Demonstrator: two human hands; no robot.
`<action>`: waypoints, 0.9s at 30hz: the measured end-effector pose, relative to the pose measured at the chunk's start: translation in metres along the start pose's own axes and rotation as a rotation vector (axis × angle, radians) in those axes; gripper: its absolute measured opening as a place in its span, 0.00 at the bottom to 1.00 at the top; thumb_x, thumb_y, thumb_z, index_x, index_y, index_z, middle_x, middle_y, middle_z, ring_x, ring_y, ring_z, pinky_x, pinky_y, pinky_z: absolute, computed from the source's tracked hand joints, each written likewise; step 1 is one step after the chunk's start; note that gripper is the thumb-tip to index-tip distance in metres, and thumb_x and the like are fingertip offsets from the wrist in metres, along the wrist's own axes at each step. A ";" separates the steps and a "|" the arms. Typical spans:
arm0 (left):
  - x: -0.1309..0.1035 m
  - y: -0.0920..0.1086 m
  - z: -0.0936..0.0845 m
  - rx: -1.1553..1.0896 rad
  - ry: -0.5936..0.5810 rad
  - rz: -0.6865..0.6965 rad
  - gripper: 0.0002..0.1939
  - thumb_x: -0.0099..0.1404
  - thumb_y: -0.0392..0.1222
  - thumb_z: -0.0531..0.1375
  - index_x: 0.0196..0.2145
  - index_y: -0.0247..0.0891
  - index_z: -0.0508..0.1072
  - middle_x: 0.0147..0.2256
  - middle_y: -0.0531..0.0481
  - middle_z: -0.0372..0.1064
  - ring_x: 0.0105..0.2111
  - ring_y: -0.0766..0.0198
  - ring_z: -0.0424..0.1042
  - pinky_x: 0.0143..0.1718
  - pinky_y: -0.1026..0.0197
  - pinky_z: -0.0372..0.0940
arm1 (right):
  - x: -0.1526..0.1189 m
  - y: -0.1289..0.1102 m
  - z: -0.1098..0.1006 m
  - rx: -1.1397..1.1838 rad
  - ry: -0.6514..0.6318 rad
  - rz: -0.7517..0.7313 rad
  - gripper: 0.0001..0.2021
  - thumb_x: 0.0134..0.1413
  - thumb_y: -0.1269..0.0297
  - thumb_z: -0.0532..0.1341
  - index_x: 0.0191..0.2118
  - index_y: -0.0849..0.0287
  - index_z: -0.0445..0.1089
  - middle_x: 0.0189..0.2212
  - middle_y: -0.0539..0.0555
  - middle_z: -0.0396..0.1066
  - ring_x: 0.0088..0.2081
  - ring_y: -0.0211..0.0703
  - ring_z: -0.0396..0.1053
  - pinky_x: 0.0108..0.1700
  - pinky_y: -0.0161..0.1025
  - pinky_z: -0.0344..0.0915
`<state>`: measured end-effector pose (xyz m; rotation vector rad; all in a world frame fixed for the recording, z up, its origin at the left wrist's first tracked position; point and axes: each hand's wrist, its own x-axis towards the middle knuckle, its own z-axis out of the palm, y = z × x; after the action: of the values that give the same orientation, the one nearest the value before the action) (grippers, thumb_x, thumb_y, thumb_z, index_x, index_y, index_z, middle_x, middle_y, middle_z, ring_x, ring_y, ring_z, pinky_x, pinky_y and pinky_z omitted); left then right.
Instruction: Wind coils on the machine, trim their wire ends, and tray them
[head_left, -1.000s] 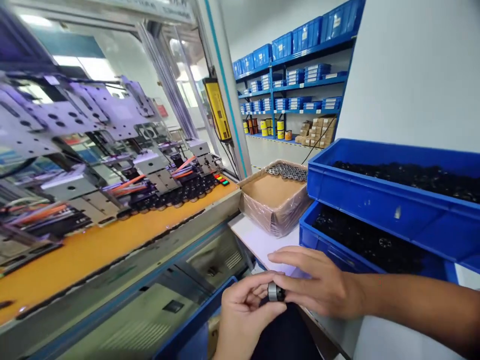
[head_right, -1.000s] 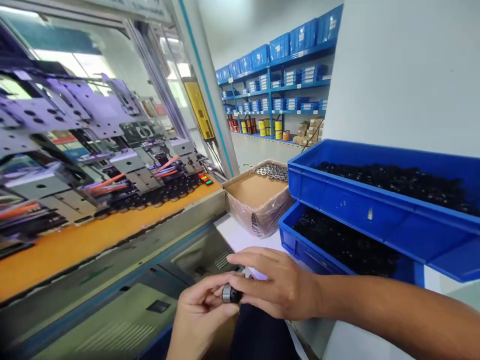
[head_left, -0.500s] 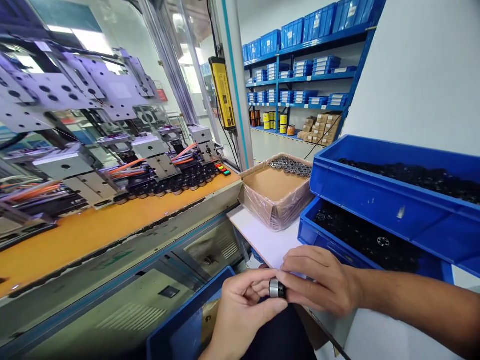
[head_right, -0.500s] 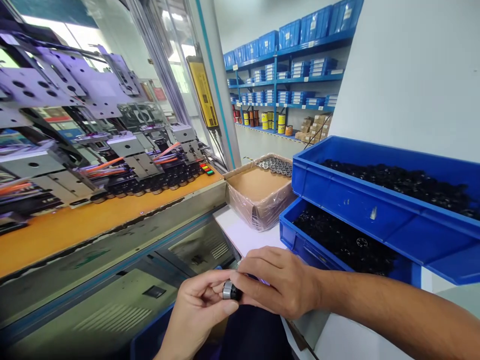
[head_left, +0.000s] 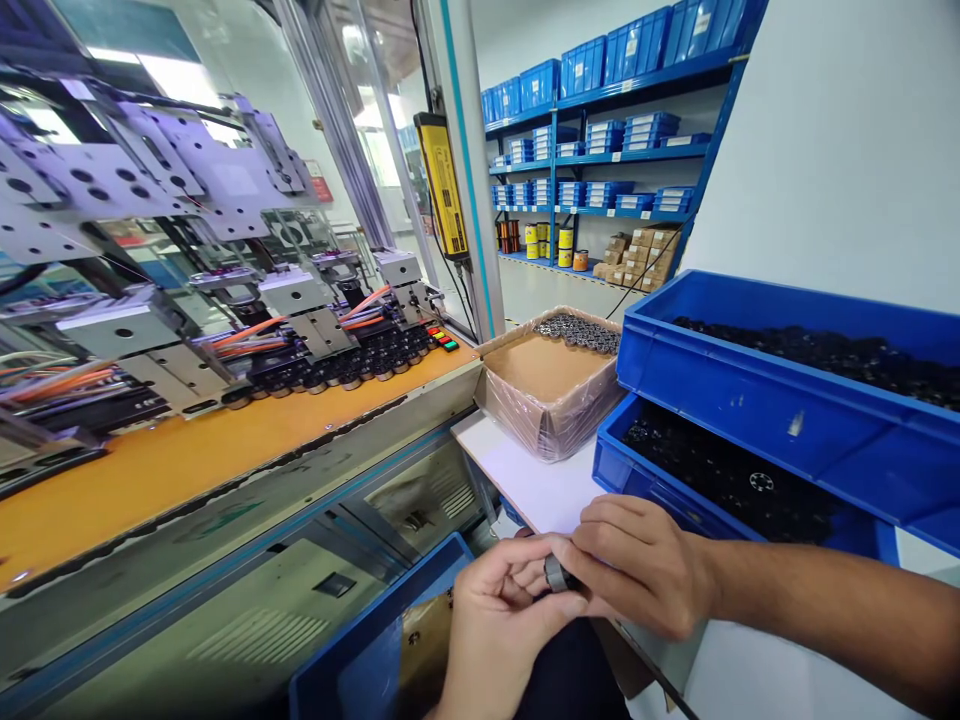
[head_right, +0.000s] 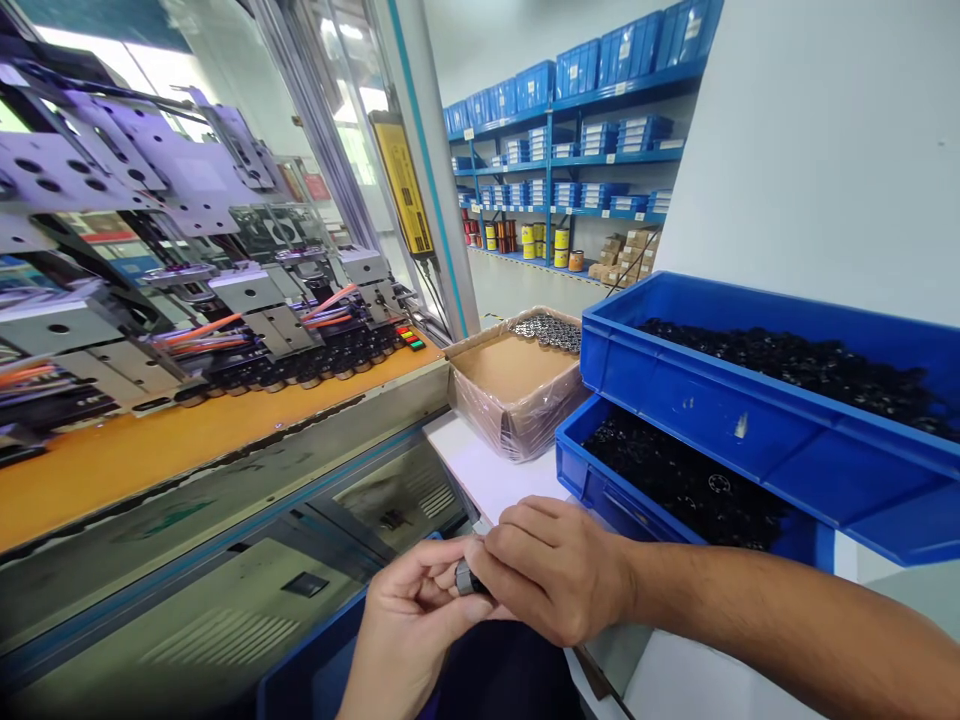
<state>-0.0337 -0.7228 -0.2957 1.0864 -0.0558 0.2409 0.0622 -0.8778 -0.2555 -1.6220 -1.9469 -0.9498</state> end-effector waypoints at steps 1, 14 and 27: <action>-0.001 -0.001 0.002 0.031 0.029 0.050 0.17 0.48 0.29 0.72 0.36 0.44 0.80 0.34 0.50 0.82 0.35 0.61 0.81 0.39 0.64 0.76 | 0.000 -0.001 0.000 0.000 0.005 0.009 0.14 0.64 0.70 0.54 0.46 0.79 0.69 0.31 0.61 0.70 0.34 0.47 0.69 0.33 0.44 0.73; 0.004 0.014 -0.007 0.700 0.058 0.634 0.15 0.53 0.35 0.71 0.40 0.41 0.79 0.37 0.48 0.77 0.37 0.64 0.77 0.39 0.66 0.73 | 0.003 -0.007 0.001 0.211 0.100 0.199 0.10 0.58 0.80 0.57 0.46 0.73 0.66 0.36 0.63 0.72 0.41 0.45 0.70 0.42 0.45 0.75; 0.008 -0.011 -0.005 -0.200 -0.199 -0.125 0.21 0.63 0.51 0.63 0.53 0.48 0.72 0.39 0.49 0.75 0.38 0.68 0.73 0.42 0.67 0.67 | 0.003 -0.004 0.002 0.239 0.122 0.233 0.10 0.59 0.78 0.57 0.47 0.70 0.66 0.39 0.62 0.70 0.44 0.45 0.68 0.47 0.47 0.73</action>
<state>-0.0241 -0.7216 -0.3065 0.9082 -0.1856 0.0129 0.0576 -0.8745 -0.2561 -1.5717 -1.6744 -0.6801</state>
